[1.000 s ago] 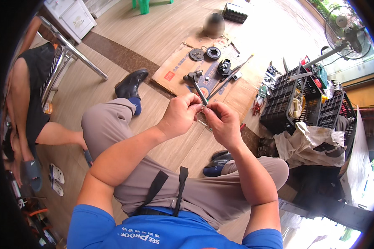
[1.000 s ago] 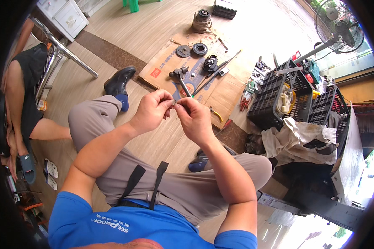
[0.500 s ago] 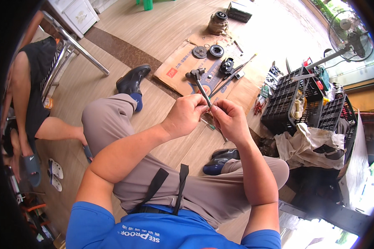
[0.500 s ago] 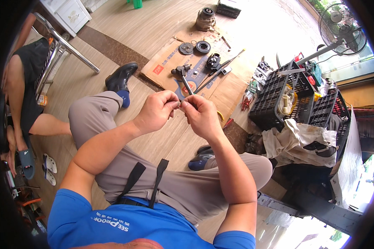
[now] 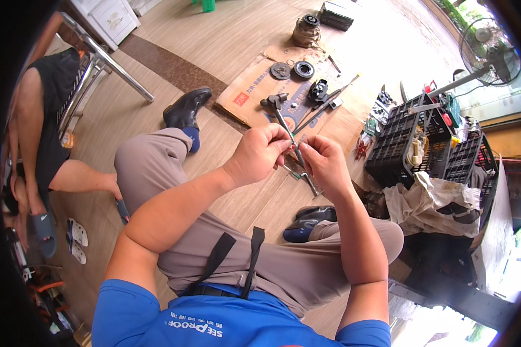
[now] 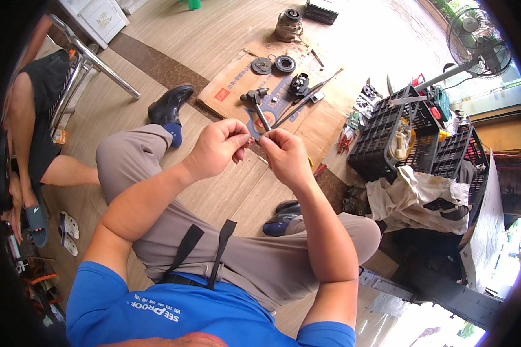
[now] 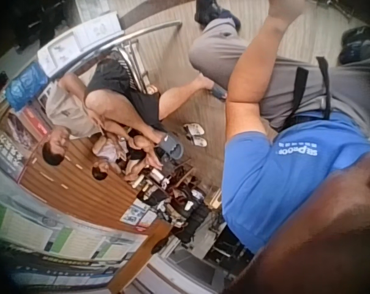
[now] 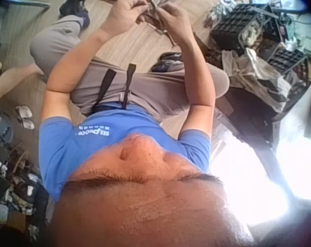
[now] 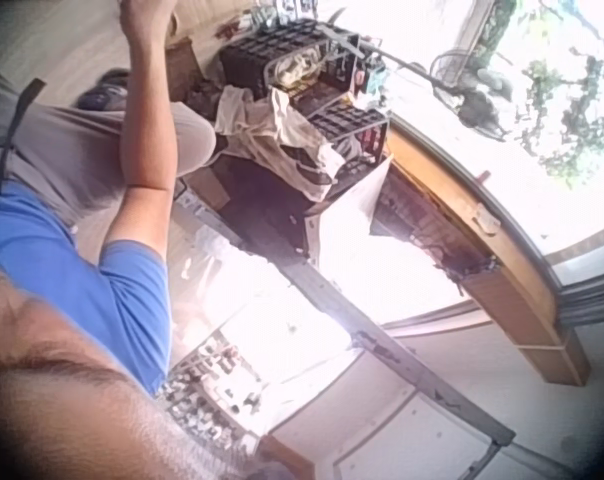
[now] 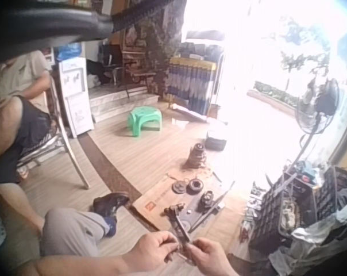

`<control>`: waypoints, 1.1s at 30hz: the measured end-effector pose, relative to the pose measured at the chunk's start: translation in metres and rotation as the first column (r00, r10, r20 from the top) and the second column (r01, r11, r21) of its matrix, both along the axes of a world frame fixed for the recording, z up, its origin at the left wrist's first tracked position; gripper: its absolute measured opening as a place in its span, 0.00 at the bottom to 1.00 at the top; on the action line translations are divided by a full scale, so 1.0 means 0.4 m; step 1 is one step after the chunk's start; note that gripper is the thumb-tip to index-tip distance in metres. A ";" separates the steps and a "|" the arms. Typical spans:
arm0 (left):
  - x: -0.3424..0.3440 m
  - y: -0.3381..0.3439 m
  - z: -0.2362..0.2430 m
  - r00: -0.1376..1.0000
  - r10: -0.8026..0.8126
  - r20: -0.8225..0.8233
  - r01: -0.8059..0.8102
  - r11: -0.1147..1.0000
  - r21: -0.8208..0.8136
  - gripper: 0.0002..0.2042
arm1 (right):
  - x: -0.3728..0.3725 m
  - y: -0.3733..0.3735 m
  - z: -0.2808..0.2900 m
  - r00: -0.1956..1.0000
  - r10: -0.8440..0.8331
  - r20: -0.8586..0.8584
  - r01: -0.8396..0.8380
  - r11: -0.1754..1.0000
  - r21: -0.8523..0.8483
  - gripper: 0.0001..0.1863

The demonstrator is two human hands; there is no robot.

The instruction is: The person threads a metal spring onto a narrow rod and fits the assembly into a metal housing.

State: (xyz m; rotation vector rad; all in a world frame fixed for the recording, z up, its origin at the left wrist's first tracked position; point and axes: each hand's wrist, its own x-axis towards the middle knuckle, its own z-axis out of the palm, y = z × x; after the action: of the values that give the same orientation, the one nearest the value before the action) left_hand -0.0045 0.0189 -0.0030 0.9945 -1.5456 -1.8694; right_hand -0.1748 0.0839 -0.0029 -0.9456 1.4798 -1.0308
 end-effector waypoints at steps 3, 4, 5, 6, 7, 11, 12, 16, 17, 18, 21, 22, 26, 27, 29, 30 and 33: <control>0.007 -0.020 0.002 0.999 0.026 -0.031 -0.022 0.995 0.102 0.04 | 0.003 0.007 -0.034 0.999 0.039 -0.012 -0.040 0.994 -0.104 0.06; 0.008 -0.024 0.002 0.999 0.034 -0.032 -0.029 0.993 0.118 0.04 | 0.012 0.008 -0.040 0.999 0.040 -0.023 -0.043 0.986 -0.161 0.06; 0.010 -0.026 0.002 0.999 0.042 -0.033 -0.037 0.990 0.135 0.04 | 0.019 0.010 -0.043 0.999 0.041 -0.033 -0.047 0.975 -0.217 0.06; 0.012 -0.028 0.001 0.998 0.046 -0.040 -0.040 0.989 0.142 0.04 | 0.020 0.013 -0.042 0.997 0.062 -0.044 -0.070 0.975 -0.212 0.06; 0.013 -0.029 0.000 0.998 0.049 -0.046 -0.042 0.988 0.148 0.04 | 0.020 0.015 -0.038 0.995 0.083 -0.055 -0.093 0.974 -0.206 0.06; 0.014 -0.029 -0.003 0.998 0.054 -0.042 -0.047 0.988 0.149 0.04 | 0.029 0.019 -0.014 0.988 0.121 -0.096 -0.136 0.976 -0.172 0.07; 0.013 -0.027 -0.003 0.998 0.057 -0.035 -0.051 0.989 0.142 0.04 | 0.028 0.020 -0.010 0.985 0.126 -0.121 -0.144 0.977 -0.158 0.07; 0.008 -0.019 -0.005 0.999 0.049 -0.003 -0.049 0.994 0.094 0.04 | 0.025 0.022 -0.002 0.981 0.112 -0.157 -0.137 0.977 -0.162 0.06; 0.007 -0.017 -0.006 0.999 0.043 0.007 -0.044 0.996 0.078 0.04 | 0.026 0.021 0.000 0.984 0.100 -0.149 -0.126 0.976 -0.178 0.06; 0.005 -0.013 -0.005 0.999 0.036 0.027 -0.037 0.998 0.046 0.04 | 0.027 0.020 0.001 0.987 0.085 -0.138 -0.111 0.975 -0.193 0.06; 0.001 -0.002 -0.008 0.997 0.022 0.072 -0.019 0.999 -0.043 0.05 | 0.024 0.016 0.007 0.990 0.039 -0.136 -0.069 0.972 -0.223 0.06; -0.001 0.001 -0.012 0.997 0.022 0.077 -0.017 0.997 -0.069 0.05 | 0.020 0.014 0.009 0.988 0.024 -0.156 -0.059 0.972 -0.226 0.05; -0.003 0.007 -0.003 0.995 -0.016 0.094 0.027 0.994 -0.110 0.05 | 0.017 0.008 0.018 0.981 -0.023 -0.193 -0.022 0.974 -0.226 0.06; -0.004 0.009 -0.002 0.996 -0.024 0.091 0.034 0.993 -0.111 0.05 | 0.014 0.006 0.016 0.979 -0.025 -0.201 -0.022 0.974 -0.227 0.05; -0.005 0.013 -0.002 0.995 -0.040 0.086 0.049 0.993 -0.111 0.05 | 0.008 0.003 0.009 0.976 -0.028 -0.217 -0.022 0.974 -0.227 0.06; -0.005 0.013 -0.001 0.995 -0.043 0.090 0.053 0.993 -0.110 0.04 | 0.007 0.001 0.008 0.974 -0.038 -0.223 -0.014 0.974 -0.225 0.06; -0.005 0.013 0.004 0.996 -0.043 0.083 0.051 0.995 -0.092 0.04 | 0.006 -0.004 0.005 0.970 -0.058 -0.238 0.003 0.974 -0.225 0.06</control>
State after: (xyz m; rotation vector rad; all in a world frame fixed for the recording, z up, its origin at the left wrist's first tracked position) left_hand -0.0065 0.0243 -0.0014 1.0108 -1.7012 -1.7898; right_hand -0.1723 0.0823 -0.0010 -1.2496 1.6054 -1.1530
